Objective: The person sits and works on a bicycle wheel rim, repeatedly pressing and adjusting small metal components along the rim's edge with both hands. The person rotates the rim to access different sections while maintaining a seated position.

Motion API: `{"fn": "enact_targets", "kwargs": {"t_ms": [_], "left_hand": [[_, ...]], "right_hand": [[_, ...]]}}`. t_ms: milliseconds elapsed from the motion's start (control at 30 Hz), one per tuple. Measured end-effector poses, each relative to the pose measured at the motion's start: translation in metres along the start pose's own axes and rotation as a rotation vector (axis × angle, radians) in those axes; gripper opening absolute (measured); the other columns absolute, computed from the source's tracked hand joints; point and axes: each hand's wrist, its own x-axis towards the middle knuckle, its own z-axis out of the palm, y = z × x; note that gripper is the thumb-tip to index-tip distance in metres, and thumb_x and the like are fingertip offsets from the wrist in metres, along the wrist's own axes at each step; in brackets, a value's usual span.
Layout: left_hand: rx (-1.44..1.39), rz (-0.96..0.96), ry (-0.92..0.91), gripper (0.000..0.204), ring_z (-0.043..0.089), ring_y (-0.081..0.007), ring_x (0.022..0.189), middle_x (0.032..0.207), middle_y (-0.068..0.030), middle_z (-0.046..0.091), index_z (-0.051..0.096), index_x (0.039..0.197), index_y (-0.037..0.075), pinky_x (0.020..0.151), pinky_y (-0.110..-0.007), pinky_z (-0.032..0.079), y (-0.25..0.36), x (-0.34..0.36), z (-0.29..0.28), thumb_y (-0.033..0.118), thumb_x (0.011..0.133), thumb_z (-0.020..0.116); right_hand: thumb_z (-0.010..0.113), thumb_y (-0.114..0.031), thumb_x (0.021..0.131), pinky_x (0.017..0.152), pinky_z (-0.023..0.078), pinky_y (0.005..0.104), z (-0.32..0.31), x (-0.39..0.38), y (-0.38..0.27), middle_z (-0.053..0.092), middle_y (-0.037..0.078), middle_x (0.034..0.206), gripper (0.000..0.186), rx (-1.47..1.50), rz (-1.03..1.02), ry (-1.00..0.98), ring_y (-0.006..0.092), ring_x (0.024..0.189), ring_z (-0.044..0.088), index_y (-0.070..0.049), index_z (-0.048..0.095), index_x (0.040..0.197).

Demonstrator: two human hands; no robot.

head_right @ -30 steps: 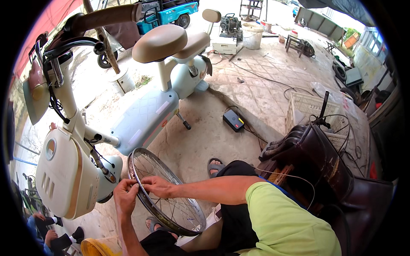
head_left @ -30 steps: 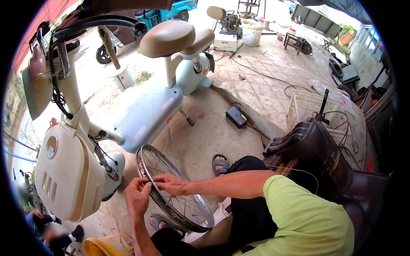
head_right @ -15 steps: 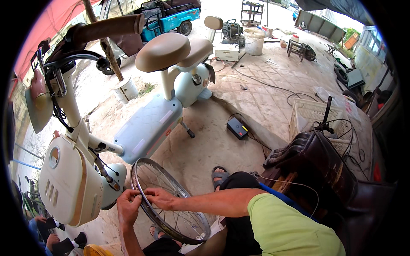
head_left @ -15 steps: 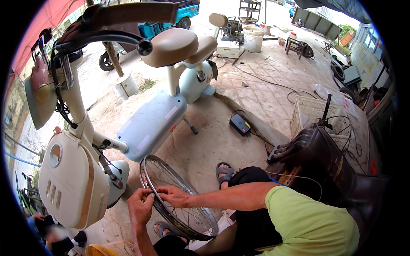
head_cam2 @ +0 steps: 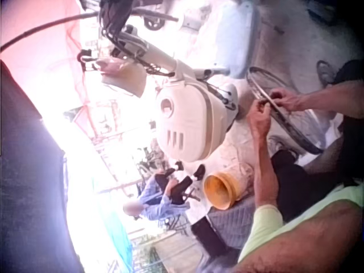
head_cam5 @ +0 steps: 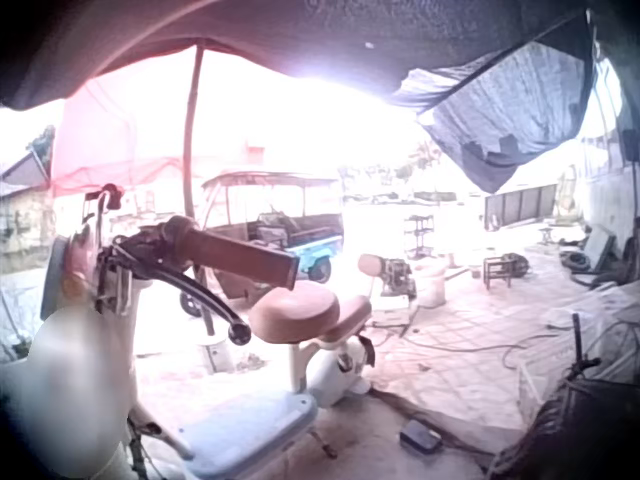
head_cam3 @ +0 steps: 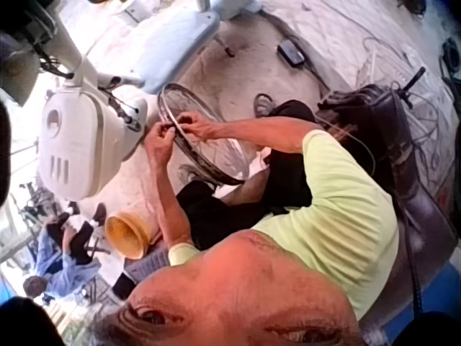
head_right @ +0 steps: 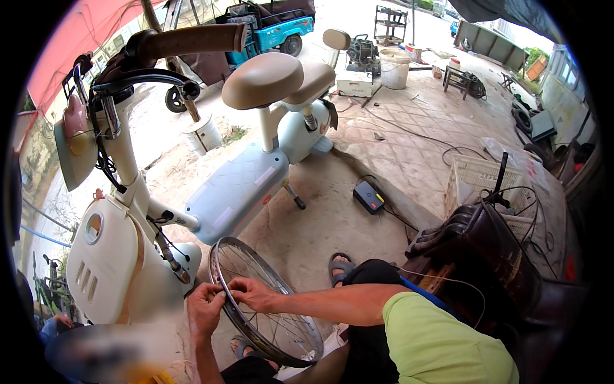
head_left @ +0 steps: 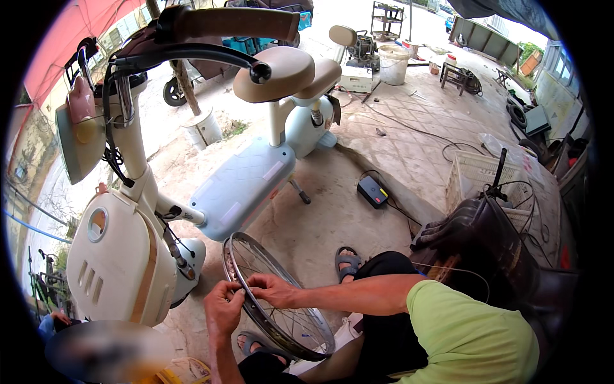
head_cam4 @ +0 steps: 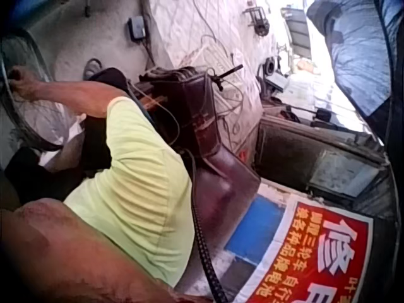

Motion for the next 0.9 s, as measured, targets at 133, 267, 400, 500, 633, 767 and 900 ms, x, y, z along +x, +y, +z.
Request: {"fn": "enact_targets", "kwargs": {"t_ms": [133,267,400,500,633,767,900], "left_hand": [[0.017,-0.015,0.005,0.014,0.046,-0.0043,0.057,0.060,0.0026,0.053,0.072,0.095,-0.002,0.053,-0.024,0.040,0.010,0.000,0.000,0.006,0.083,0.071],[0.028,0.040,-0.013,0.014,0.048,-0.0054,0.057,0.060,0.0007,0.054,0.072,0.094,-0.001,0.054,-0.025,0.042,0.009,0.002,0.004,0.007,0.083,0.072],[0.062,0.011,-0.019,0.016,0.049,-0.0059,0.057,0.061,-0.0006,0.056,0.072,0.095,-0.001,0.055,-0.026,0.043,0.013,0.004,0.007,0.009,0.082,0.072],[0.070,0.027,-0.005,0.020,0.052,-0.0076,0.061,0.066,-0.0033,0.060,0.072,0.098,-0.002,0.058,-0.026,0.046,0.008,0.004,0.004,0.011,0.083,0.071],[0.097,0.072,-0.016,0.025,0.066,-0.0175,0.072,0.085,-0.0126,0.072,0.072,0.105,0.001,0.070,-0.031,0.054,0.003,-0.001,-0.007,0.016,0.085,0.067],[0.130,0.070,-0.094,0.025,0.070,-0.0291,0.079,0.090,-0.0174,0.072,0.072,0.102,0.004,0.075,-0.037,0.055,0.007,0.007,-0.006,0.020,0.085,0.065],[0.058,0.021,-0.042,0.024,0.057,-0.0142,0.061,0.069,-0.0083,0.064,0.071,0.103,0.004,0.060,-0.031,0.048,0.007,0.000,-0.007,0.019,0.084,0.068]], "right_hand": [[0.061,-0.020,0.102,0.076,0.046,0.0231,-0.001,-0.001,-0.004,0.061,-0.001,0.093,0.019,-0.003,0.037,-0.012,0.0068,0.086,0.054,-0.003,0.064,0.110],[0.060,-0.015,0.100,0.080,0.046,0.0234,-0.007,-0.004,-0.005,0.062,-0.001,0.096,0.017,0.009,0.062,-0.026,0.0069,0.090,0.055,-0.004,0.064,0.113],[0.060,-0.009,0.098,0.087,0.046,0.0236,-0.015,-0.003,-0.003,0.065,0.000,0.104,0.022,-0.002,0.104,-0.036,0.0075,0.098,0.057,-0.004,0.063,0.119],[0.060,-0.013,0.098,0.084,0.047,0.0251,-0.009,0.000,-0.005,0.065,0.000,0.101,0.020,-0.083,0.061,0.003,0.0092,0.094,0.058,-0.003,0.064,0.115],[0.061,-0.007,0.096,0.090,0.049,0.0280,0.003,-0.002,-0.018,0.067,0.004,0.109,0.029,-0.077,0.169,0.031,0.0121,0.097,0.059,-0.002,0.063,0.124],[0.059,-0.006,0.099,0.082,0.048,0.0236,-0.003,-0.006,-0.020,0.065,0.000,0.105,0.021,-0.043,0.146,0.061,0.0070,0.094,0.059,-0.003,0.064,0.119],[0.062,-0.011,0.100,0.083,0.049,0.0238,-0.005,-0.004,-0.014,0.066,-0.001,0.101,0.016,0.014,0.125,0.013,0.0070,0.092,0.060,-0.004,0.063,0.114]]}}
